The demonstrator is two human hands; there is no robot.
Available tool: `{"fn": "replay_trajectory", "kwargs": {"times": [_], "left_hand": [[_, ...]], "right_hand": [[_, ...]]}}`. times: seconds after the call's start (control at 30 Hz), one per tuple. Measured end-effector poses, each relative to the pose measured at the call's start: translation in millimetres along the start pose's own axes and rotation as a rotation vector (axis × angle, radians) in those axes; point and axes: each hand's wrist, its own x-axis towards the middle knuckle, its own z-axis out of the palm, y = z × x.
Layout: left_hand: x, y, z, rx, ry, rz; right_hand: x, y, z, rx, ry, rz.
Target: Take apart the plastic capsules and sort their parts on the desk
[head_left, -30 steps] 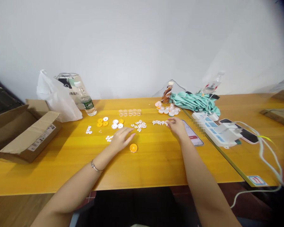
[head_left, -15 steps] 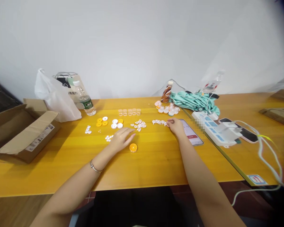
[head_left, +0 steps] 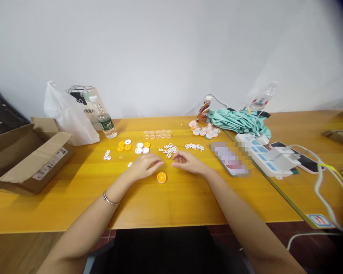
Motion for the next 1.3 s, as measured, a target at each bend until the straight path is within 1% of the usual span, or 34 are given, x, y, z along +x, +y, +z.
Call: {"fn": "replay_trajectory", "kwargs": {"times": [0.03,0.07,0.1,0.13,0.23,0.37,0.5,0.63,0.77,0.87,0.9,0.97,1.03,1.1,1.13,1.2,1.3], "left_hand": [[0.0,2.2,-2.5,-0.02,-0.098,0.015],[-0.2,4.3,-4.3,-0.035,-0.18,0.032],[-0.5,6.1,-5.3,-0.043,-0.234,0.044],[-1.0,7.5,-5.6,-0.047,-0.265,0.051],[-2.3,9.2,-2.8,-0.055,-0.315,0.039],[-2.9,7.8,2.5,-0.054,-0.371,-0.023],[-1.4,6.0,4.5,-0.09,-0.402,-0.131],[-0.7,5.4,6.0,-0.163,-0.385,-0.223],[-2.1,8.4,7.5,-0.211,-0.338,-0.322],[-1.6,9.3,4.1,-0.296,-0.343,-0.372],[-0.9,7.7,1.8,-0.317,-0.323,-0.361],[0.4,-0.6,-3.7,-0.312,-0.206,-0.317],[0.6,-16.1,-8.8,-0.246,-0.001,-0.315],[-0.9,-36.6,-11.9,-0.148,0.207,-0.385],[-2.2,-47.3,-12.4,-0.097,0.275,-0.434],[-4.6,-66.9,-11.7,-0.022,0.358,-0.547],[-5.8,-87.8,-7.6,0.002,0.363,-0.694]], "right_hand": [[-3.2,-5.4,5.7,0.0,-0.119,-0.028],[-6.0,-9.4,10.7,-0.016,-0.198,-0.056],[-8.0,-12.0,15.1,-0.048,-0.242,-0.085],[-9.2,-13.4,18.9,-0.089,-0.261,-0.112],[-9.2,-13.5,26.5,-0.186,-0.261,-0.166],[-6.1,-11.2,30.7,-0.233,-0.281,-0.181],[-3.4,-7.3,34.6,-0.244,-0.231,-0.157],[-1.6,-3.4,38.8,-0.254,-0.166,-0.142],[-1.1,-3.3,39.7,-0.239,-0.169,-0.135],[-1.2,-3.0,38.9,-0.219,-0.178,-0.131],[-1.2,-2.6,38.6,-0.211,-0.178,-0.131],[-1.2,-1.5,37.8,-0.186,-0.179,-0.134],[-1.2,-0.7,36.9,-0.162,-0.184,-0.133],[-1.0,-0.6,36.1,-0.153,-0.191,-0.125],[-0.9,-0.7,35.9,-0.152,-0.194,-0.122],[-0.7,-0.9,35.5,-0.151,-0.199,-0.121],[-0.5,-0.9,35.4,-0.15,-0.2,-0.121]]}}
